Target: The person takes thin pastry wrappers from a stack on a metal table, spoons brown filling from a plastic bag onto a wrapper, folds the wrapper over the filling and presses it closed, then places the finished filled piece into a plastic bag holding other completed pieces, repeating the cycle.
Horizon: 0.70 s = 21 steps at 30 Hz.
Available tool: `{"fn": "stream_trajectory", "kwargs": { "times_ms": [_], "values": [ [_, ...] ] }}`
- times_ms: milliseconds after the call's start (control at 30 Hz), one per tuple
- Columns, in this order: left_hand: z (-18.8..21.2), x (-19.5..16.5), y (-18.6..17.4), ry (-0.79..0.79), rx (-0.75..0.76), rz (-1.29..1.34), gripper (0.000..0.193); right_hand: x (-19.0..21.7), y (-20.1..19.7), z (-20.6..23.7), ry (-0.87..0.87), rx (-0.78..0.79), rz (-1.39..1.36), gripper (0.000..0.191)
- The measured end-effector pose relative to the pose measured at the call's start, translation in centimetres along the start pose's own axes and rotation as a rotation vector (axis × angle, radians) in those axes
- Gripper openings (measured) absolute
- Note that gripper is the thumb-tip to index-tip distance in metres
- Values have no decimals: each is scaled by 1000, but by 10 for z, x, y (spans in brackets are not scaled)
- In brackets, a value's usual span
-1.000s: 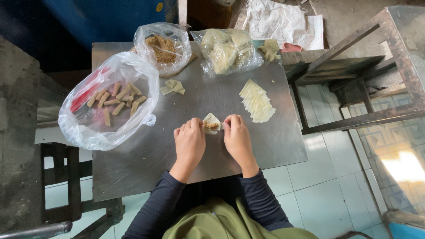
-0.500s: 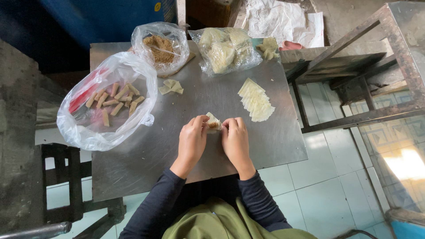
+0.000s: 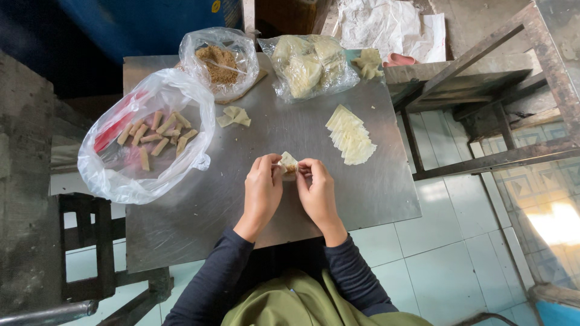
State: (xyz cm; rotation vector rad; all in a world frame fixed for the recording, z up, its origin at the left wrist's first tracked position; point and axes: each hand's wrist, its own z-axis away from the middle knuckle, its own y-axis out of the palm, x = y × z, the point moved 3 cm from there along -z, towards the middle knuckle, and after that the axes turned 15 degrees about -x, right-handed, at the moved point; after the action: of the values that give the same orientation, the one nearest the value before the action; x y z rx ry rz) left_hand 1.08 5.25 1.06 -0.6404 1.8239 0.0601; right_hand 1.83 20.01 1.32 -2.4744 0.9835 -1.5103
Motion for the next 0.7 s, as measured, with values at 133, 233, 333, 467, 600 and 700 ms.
{"fn": "stream_trajectory", "kwargs": {
  "times_ms": [133, 233, 333, 467, 600, 700],
  "values": [
    [0, 0, 3, -6, 5, 36, 21, 1, 1, 1, -25, 6, -7, 26],
    [0, 0, 5, -8, 14, 39, 18, 3, 2, 2, -40, 14, -11, 26],
    [1, 1, 7, -1, 4, 36, 19, 2, 3, 4, -60, 38, 29, 25],
    [0, 1, 9, -17, -15, 45, 15, 3, 4, 6, -148, 59, 110, 28],
    [-3, -1, 6, -8, 4, 40, 11, 4, 6, 6, -210, 95, 161, 32],
    [-7, 0, -5, 67, 144, 60, 19, 9, 6, 3, -305, 161, 236, 21]
  ]
}}
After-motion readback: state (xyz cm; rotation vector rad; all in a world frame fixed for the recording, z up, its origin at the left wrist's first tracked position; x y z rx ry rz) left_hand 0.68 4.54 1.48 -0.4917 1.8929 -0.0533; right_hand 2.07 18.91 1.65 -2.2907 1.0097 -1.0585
